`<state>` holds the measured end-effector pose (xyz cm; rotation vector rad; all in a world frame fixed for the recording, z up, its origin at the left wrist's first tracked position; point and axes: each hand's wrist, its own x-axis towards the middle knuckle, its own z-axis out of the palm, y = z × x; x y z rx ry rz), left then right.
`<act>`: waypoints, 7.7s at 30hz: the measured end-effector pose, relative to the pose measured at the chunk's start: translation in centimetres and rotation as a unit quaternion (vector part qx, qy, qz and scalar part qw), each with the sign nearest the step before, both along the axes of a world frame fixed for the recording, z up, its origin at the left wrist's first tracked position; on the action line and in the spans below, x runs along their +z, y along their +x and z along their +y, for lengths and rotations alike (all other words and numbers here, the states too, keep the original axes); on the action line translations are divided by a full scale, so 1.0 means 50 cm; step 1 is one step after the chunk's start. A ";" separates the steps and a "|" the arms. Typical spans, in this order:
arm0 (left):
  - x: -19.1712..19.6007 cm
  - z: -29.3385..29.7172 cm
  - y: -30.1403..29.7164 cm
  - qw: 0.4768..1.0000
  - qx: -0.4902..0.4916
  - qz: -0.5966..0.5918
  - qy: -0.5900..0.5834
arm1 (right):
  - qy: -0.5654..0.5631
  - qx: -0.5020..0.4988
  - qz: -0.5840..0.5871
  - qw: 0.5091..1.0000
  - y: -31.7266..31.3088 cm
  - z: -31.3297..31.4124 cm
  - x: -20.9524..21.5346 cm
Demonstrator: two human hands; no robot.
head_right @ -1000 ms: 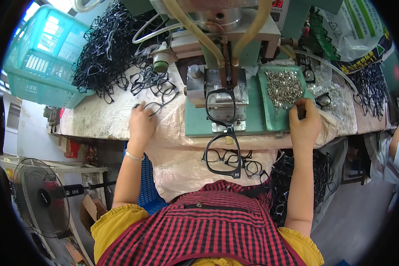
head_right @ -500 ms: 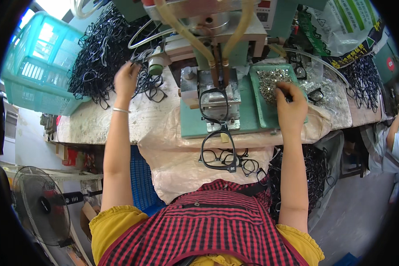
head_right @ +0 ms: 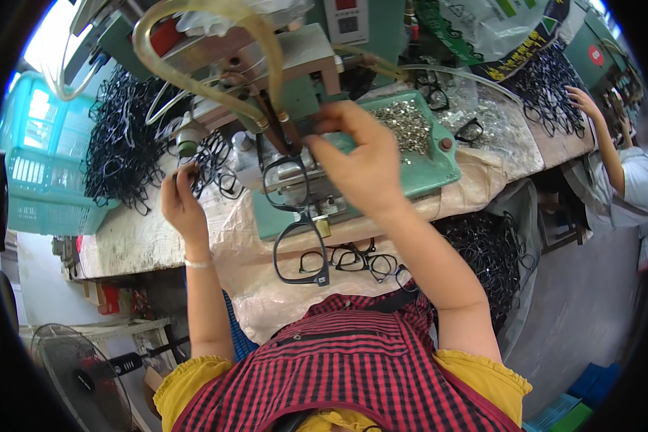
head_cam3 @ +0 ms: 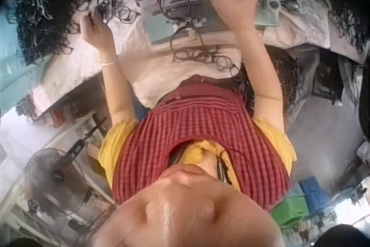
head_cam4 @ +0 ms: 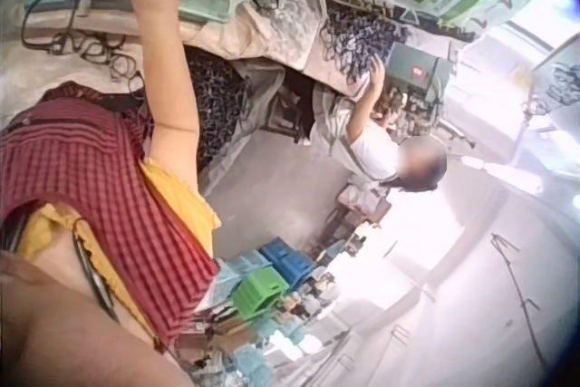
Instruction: The person repeatedly picks up black eyeglass frames and small metal screws, places the frames into a green machine, and presses a lever to secure the screws. The person then removes the assembled glasses and places them on the table, repeating the process for multiple frames.
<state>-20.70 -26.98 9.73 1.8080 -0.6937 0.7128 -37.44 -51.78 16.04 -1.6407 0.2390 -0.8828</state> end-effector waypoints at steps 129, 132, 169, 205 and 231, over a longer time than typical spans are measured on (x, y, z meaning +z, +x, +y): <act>-0.045 0.039 0.044 0.981 0.083 0.064 0.161 | -0.163 -0.269 0.160 0.936 -0.185 -0.157 -0.156; -0.013 0.030 0.084 0.954 -0.007 0.010 0.301 | -0.146 -0.288 0.165 0.932 -0.227 -0.161 -0.156; 0.173 -0.131 -0.283 0.477 -0.539 0.677 -0.152 | -0.338 -0.300 0.178 0.874 -0.083 -0.227 -0.133; 0.108 0.054 0.039 0.981 -0.002 0.141 0.134 | -0.414 -0.209 0.234 0.855 -0.090 -0.115 -0.139; -0.059 -0.028 -0.068 0.890 -0.140 0.282 -0.329 | 0.019 -0.021 -0.029 0.999 0.004 0.014 -0.029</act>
